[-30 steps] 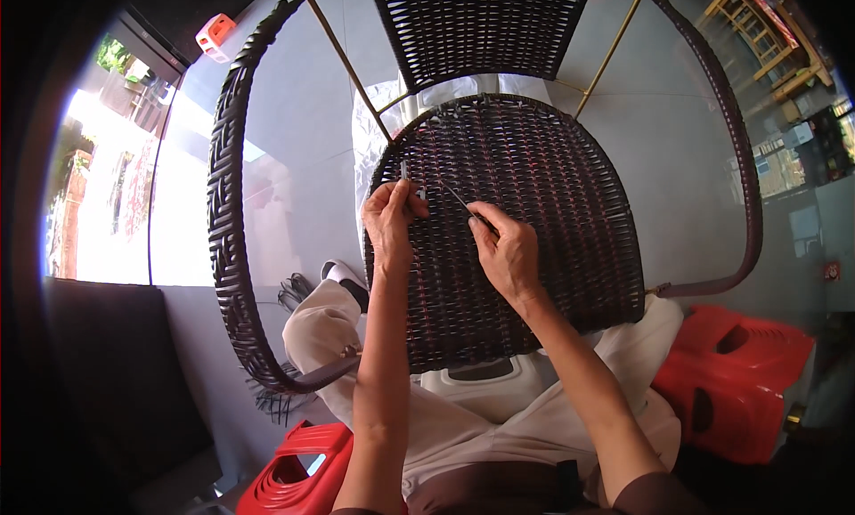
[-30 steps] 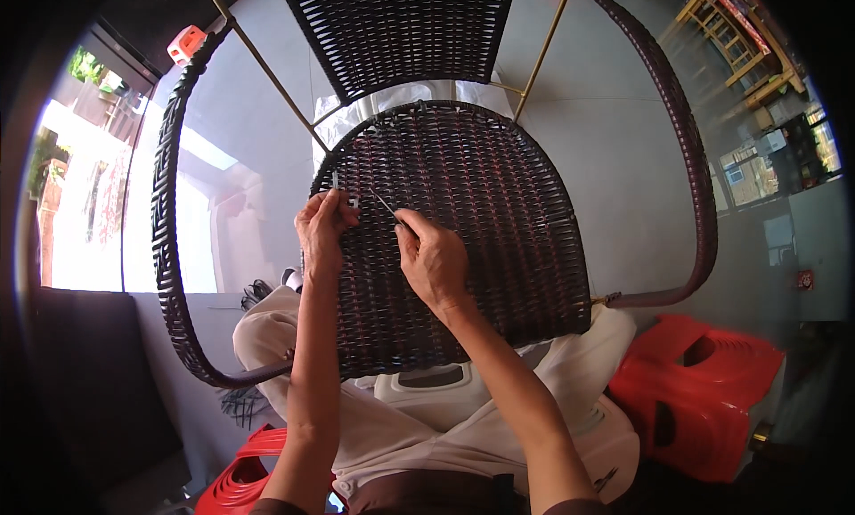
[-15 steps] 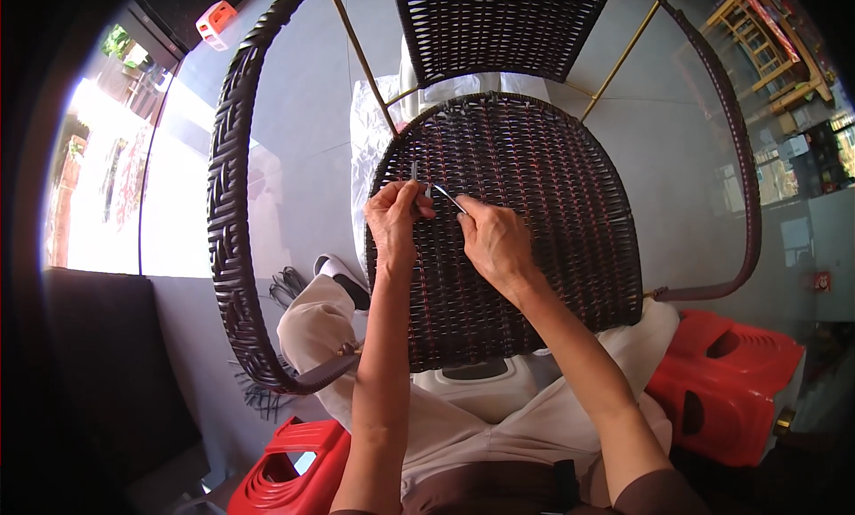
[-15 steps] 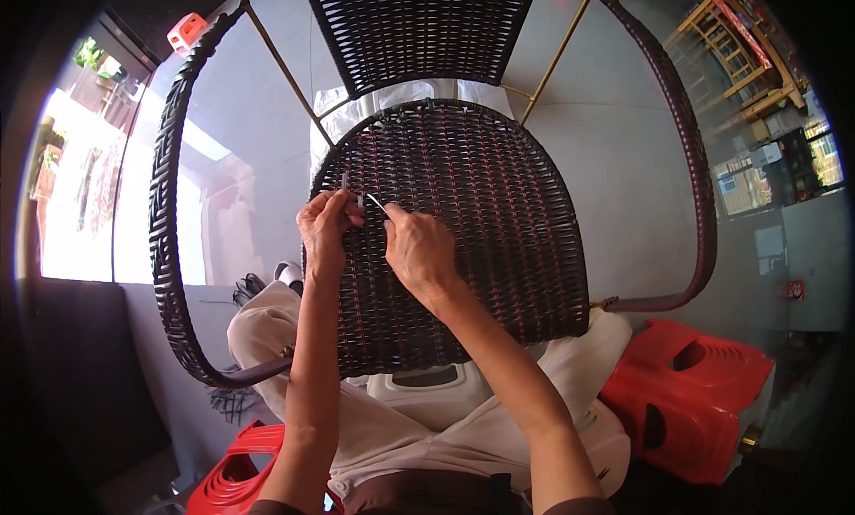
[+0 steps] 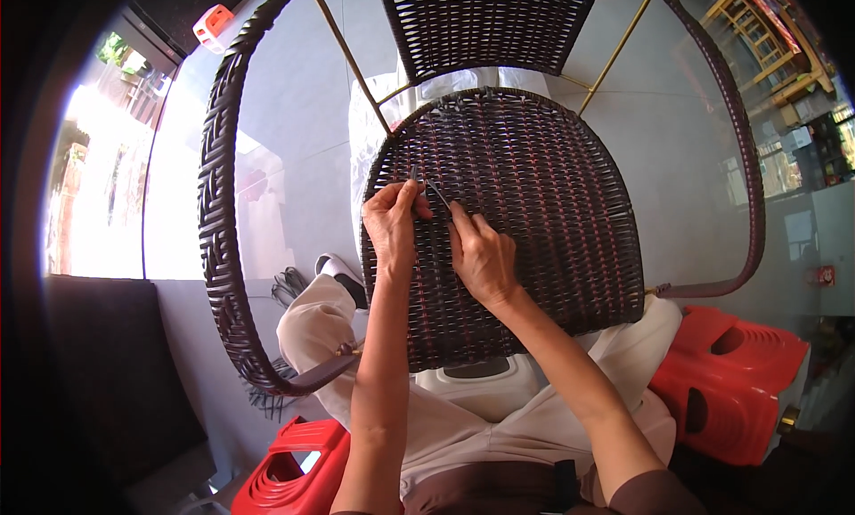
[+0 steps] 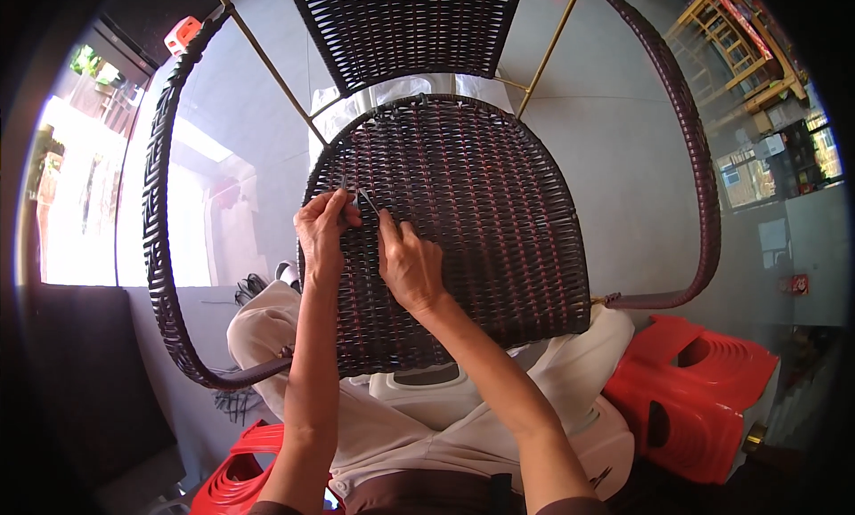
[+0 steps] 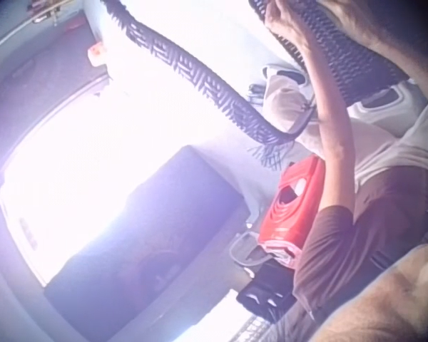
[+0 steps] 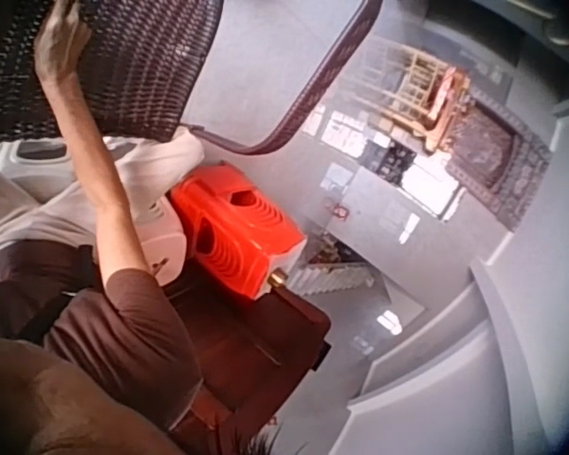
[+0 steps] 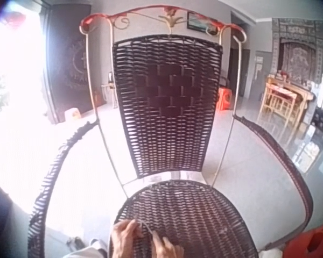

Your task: The person weaves dark plastic strips into the frame of a brown wicker-style chair, using a yellow-handled screwdriver to pry the existing material and tuck the ends into the weave.

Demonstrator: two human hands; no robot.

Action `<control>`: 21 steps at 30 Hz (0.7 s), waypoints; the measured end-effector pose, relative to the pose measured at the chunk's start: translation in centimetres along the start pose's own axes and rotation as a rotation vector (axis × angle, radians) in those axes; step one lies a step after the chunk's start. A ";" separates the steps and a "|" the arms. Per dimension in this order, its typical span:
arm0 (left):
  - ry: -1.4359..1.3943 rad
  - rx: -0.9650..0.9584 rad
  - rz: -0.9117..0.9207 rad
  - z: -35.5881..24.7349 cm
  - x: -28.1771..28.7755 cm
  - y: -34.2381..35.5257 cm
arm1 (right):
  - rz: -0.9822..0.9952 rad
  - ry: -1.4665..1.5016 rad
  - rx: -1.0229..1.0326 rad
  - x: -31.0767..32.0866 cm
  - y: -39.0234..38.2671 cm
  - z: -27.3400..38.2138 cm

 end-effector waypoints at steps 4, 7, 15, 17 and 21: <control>0.057 0.017 -0.032 -0.1 0.4 -0.1 | -0.097 0.018 0.077 0.7 -0.5 0.4; 0.145 0.095 0.014 -0.1 -0.1 0.3 | -0.111 0.032 0.093 0.8 -0.6 0.5; 0.256 0.098 -0.027 -0.9 0.6 0.5 | -0.172 0.068 0.113 0.9 -0.9 0.1; 0.286 0.089 -0.057 -1.5 1.0 0.4 | -0.193 0.073 0.122 1.2 -1.0 0.3; 0.427 0.005 -0.083 -2.7 1.3 0.5 | -0.191 0.076 0.100 1.2 -0.9 0.2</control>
Point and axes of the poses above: each hand's wrist, its own y-axis towards the middle knuckle, its own x-axis out of the back of the hand, z = x × y, the point moved 10 cm from there along y, towards the middle knuckle, and after that the axes turned 8 degrees about y, right-handed, at the moved point
